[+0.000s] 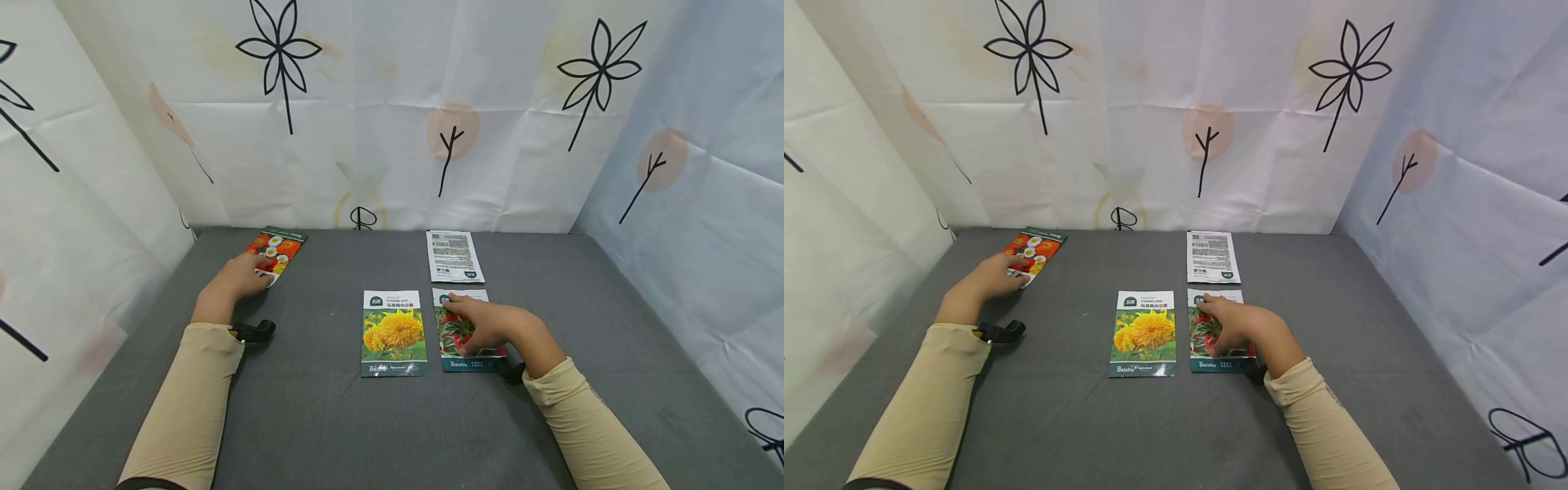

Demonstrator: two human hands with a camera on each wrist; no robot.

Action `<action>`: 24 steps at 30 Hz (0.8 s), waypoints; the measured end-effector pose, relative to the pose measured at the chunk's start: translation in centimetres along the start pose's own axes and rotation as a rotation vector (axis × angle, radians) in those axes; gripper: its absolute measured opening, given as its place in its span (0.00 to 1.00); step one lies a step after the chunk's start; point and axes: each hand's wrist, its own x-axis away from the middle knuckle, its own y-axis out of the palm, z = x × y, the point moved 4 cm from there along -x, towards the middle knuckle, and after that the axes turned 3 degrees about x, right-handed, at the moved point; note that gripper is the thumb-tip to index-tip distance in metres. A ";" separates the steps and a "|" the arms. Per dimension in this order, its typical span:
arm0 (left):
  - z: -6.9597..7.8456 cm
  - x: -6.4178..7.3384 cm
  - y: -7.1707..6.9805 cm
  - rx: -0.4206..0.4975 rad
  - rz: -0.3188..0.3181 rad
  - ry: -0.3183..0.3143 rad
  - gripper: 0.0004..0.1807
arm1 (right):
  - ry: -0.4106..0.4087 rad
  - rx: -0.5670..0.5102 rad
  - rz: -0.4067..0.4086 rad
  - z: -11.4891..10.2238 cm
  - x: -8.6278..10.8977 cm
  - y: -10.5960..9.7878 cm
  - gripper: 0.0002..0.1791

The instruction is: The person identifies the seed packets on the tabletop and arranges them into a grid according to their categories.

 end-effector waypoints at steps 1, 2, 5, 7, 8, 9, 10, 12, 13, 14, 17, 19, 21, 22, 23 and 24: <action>0.0 0.0 0.0 0.001 -0.001 0.000 0.29 | 0.000 0.002 0.000 0.0 0.0 0.0 0.53; 0.0 0.1 0.0 0.001 0.000 0.001 0.29 | 0.001 0.004 0.000 0.0 0.0 0.0 0.53; 0.1 0.1 -0.1 0.001 0.000 0.003 0.29 | 0.003 0.007 0.000 -0.1 0.0 0.0 0.53; 0.1 0.2 -0.1 -0.001 0.002 0.005 0.29 | 0.005 0.009 0.000 -0.1 0.0 0.0 0.53; 0.1 0.2 -0.1 -0.001 0.003 0.007 0.29 | 0.006 0.011 0.000 -0.1 0.0 0.0 0.53; 0.0 0.1 -0.1 -0.001 0.004 0.007 0.29 | 0.006 0.011 0.000 -0.1 0.0 0.0 0.53; 0.0 0.1 -0.1 0.000 0.003 0.008 0.28 | 0.004 0.013 0.000 -0.1 0.0 0.0 0.53; 0.0 0.1 -0.1 0.001 0.002 0.009 0.28 | 0.002 0.013 0.000 -0.1 0.0 0.0 0.54; 0.0 0.2 -0.1 0.002 0.001 0.009 0.29 | -0.002 0.013 0.000 -0.1 0.0 0.0 0.54; 0.0 0.2 -0.1 0.003 0.000 0.009 0.29 | -0.004 0.010 0.000 -0.1 0.1 0.0 0.54; 0.1 0.3 -0.1 0.007 -0.002 0.007 0.29 | -0.013 0.011 0.000 0.0 0.1 0.0 0.54; 0.1 0.3 -0.1 0.010 -0.001 0.006 0.28 | -0.011 0.005 -0.001 0.0 0.1 0.0 0.54; 0.2 0.3 -0.1 0.013 0.001 0.004 0.28 | -0.012 0.009 -0.001 0.1 0.1 0.0 0.54; 0.2 0.3 -0.1 0.014 0.002 0.003 0.28 | -0.010 0.007 -0.002 0.1 0.1 -0.1 0.54; 0.2 0.3 -0.1 0.013 0.002 0.003 0.28 | -0.009 0.005 -0.002 0.1 0.1 0.0 0.54; 0.2 0.3 -0.1 0.014 0.002 0.002 0.28 | -0.007 0.000 -0.001 0.1 0.1 0.0 0.54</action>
